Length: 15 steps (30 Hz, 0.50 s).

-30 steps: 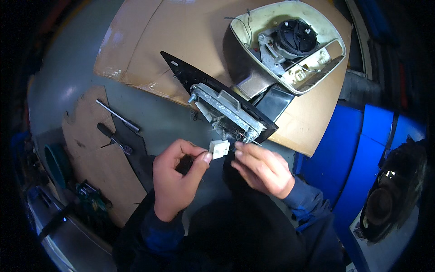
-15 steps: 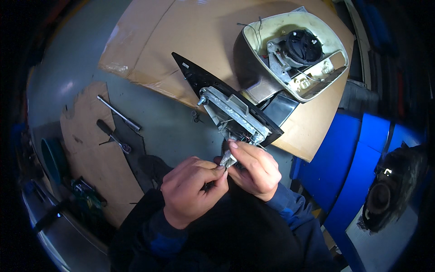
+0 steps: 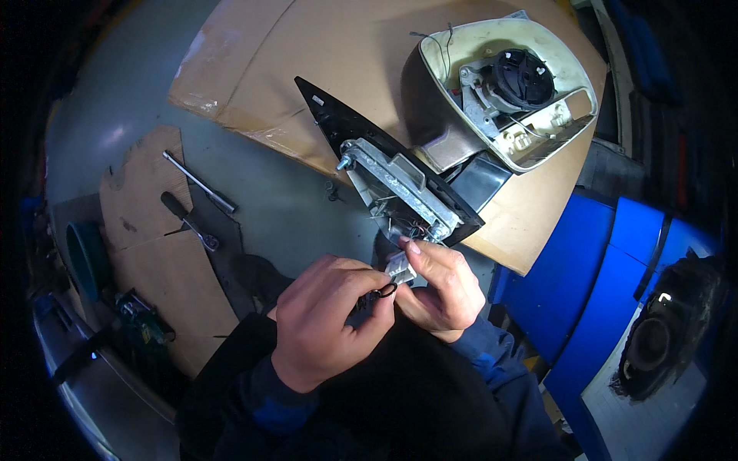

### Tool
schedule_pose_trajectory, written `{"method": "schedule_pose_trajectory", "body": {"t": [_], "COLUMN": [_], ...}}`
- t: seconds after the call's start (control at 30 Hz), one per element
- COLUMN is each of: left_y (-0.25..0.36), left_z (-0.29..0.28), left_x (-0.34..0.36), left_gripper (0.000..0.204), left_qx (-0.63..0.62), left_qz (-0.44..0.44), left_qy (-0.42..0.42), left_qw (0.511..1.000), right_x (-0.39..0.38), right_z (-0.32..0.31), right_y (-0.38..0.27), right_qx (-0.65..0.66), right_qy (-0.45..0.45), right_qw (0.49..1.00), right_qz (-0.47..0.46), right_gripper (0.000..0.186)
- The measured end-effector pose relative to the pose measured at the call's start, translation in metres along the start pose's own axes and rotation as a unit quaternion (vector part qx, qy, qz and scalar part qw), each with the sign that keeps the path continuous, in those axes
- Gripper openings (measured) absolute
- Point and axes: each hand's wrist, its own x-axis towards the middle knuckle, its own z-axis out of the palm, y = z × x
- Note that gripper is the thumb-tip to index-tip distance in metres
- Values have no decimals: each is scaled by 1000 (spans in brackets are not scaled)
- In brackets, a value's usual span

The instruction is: The person sits on the floor and works on a small white electrical connector, manipulating wires and inserting pins into the connector housing. Another person is visible in the background working on a separate task.

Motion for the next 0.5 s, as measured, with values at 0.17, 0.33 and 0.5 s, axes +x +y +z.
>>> {"method": "schedule_pose_trajectory", "body": {"t": [0.17, 0.33, 0.5], "left_y": [0, 3, 24], "left_z": [-2, -4, -35], "left_x": [-6, -4, -12], "left_gripper": [22, 22, 17], "left_qx": [40, 49, -4], "left_qz": [14, 43, -18], "left_qy": [-21, -26, 93], "left_qw": [999, 998, 996], "right_x": [-1, 4, -5], "right_z": [3, 6, 8], "right_y": [1, 2, 1], "right_qx": [6, -20, -24], "right_qy": [5, 28, 58], "right_qw": [1000, 999, 998], "right_qz": [-4, -17, 21], "right_gripper": [49, 48, 54]}}
